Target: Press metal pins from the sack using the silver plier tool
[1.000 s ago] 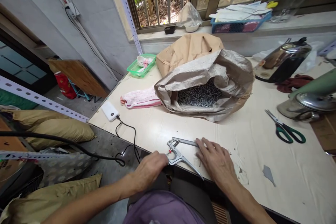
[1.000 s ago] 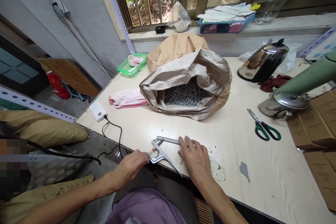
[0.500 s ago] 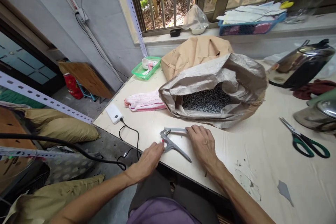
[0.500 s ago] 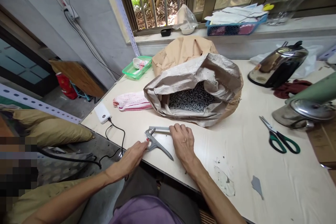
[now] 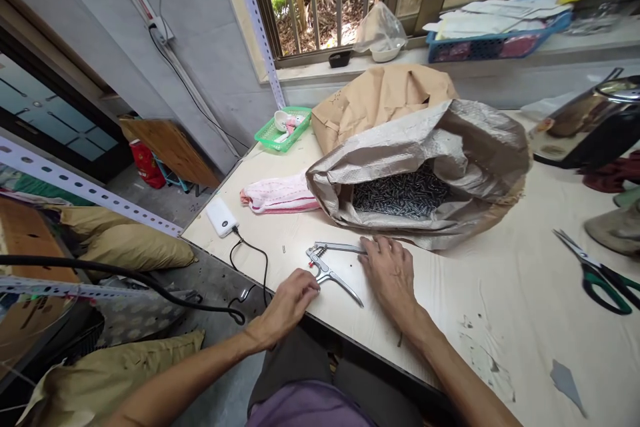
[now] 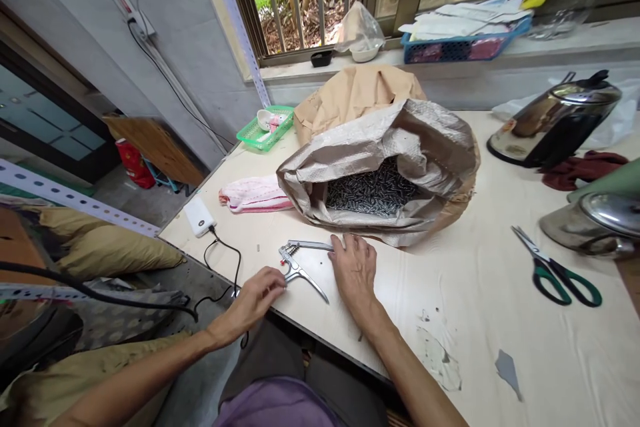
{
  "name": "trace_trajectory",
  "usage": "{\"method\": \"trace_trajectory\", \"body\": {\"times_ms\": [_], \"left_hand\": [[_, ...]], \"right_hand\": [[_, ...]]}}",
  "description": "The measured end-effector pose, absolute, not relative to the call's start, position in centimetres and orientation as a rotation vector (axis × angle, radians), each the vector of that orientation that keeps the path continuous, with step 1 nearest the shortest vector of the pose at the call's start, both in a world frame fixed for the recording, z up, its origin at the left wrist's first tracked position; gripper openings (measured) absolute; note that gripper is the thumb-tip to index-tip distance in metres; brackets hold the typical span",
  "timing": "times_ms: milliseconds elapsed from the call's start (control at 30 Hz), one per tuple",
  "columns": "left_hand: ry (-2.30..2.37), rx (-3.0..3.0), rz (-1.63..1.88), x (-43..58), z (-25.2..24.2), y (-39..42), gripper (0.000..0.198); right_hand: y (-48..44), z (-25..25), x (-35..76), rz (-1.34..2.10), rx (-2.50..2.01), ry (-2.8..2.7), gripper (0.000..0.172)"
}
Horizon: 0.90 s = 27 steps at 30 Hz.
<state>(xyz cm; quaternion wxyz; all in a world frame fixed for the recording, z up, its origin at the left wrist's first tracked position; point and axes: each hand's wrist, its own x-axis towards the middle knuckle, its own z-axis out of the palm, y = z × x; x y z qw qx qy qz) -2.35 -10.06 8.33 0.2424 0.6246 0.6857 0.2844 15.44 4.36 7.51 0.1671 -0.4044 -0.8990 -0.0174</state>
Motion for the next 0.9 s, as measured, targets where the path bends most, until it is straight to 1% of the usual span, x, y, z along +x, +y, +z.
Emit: {"method": "trace_trajectory", "body": {"times_ms": [67, 167, 233, 400, 567, 900], "left_hand": [[1.983, 1.481, 0.906, -3.1, 8.7, -9.0, 0.016], [2.086, 1.244, 0.908, -4.2, 8.9, -7.6, 0.017], [2.055, 1.151, 0.875, -4.6, 8.7, -7.1, 0.016], [1.898, 0.875, 0.846, -4.3, 7.9, -7.1, 0.017], [1.786, 0.779, 0.867, -3.1, 7.8, -7.4, 0.024], [1.997, 0.825, 0.628, -2.1, 8.5, -7.3, 0.025]], "right_hand": [[3.4, 7.8, 15.7, 0.006, -0.987, -2.61, 0.024], [1.6, 7.2, 16.1, 0.116, -0.775, -2.696, 0.019], [0.6, 6.5, 16.4, 0.147, -0.783, -2.679, 0.018], [-0.1, 5.3, 17.7, 0.149, -0.846, -2.596, 0.025], [-0.5, 5.4, 18.2, 0.126, -0.879, -2.577, 0.026], [-0.8, 5.5, 18.3, 0.155, -0.882, -2.564, 0.029]]}}
